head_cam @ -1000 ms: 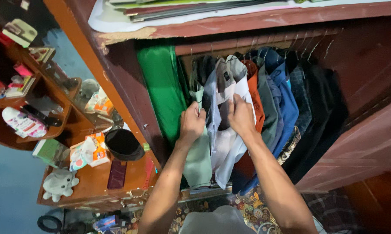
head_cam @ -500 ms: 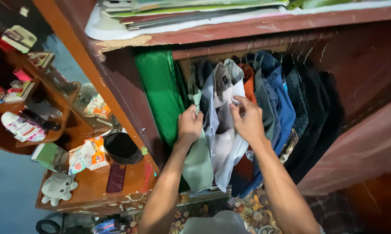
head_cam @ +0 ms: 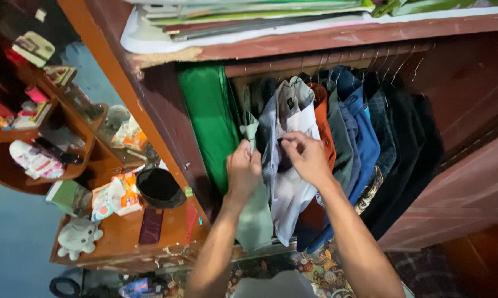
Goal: The person picks up several shirts from a bed, places them on hangers, and hangs them in a wardrobe. The shirts handled include a rust-colored shirt, a white shirt, a light pink shirt, a light blue striped shirt, and a light green shirt.
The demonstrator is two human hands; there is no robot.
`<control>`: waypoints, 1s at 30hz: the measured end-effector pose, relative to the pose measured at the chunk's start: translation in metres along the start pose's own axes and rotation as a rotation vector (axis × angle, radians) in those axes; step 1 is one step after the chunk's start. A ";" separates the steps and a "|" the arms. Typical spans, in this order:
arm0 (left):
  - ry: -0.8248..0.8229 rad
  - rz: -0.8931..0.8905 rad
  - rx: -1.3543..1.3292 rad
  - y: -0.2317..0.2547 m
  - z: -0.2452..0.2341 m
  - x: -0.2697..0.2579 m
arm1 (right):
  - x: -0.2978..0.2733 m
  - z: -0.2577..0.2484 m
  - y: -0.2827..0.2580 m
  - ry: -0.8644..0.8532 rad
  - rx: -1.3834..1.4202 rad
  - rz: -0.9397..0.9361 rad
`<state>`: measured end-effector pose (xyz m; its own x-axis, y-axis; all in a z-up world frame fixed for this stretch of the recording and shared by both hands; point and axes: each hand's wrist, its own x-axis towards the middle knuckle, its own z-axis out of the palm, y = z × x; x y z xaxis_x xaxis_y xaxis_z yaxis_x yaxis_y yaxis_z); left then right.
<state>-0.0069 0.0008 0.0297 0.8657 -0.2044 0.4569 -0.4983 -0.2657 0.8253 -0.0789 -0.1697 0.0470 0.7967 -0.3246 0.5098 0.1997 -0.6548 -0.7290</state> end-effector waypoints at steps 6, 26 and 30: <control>-0.017 0.026 0.043 0.009 0.000 0.022 | 0.005 0.012 0.002 -0.164 0.390 0.198; -0.141 0.038 -0.016 0.030 -0.002 -0.117 | -0.035 0.028 -0.057 -0.116 -0.039 0.068; -0.068 0.141 -0.071 0.057 0.022 -0.161 | -0.077 -0.010 -0.050 0.005 -0.074 -0.162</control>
<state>-0.1754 -0.0019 -0.0039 0.7812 -0.2986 0.5483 -0.6078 -0.1633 0.7771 -0.1557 -0.1187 0.0481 0.7547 -0.2140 0.6202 0.2826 -0.7472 -0.6016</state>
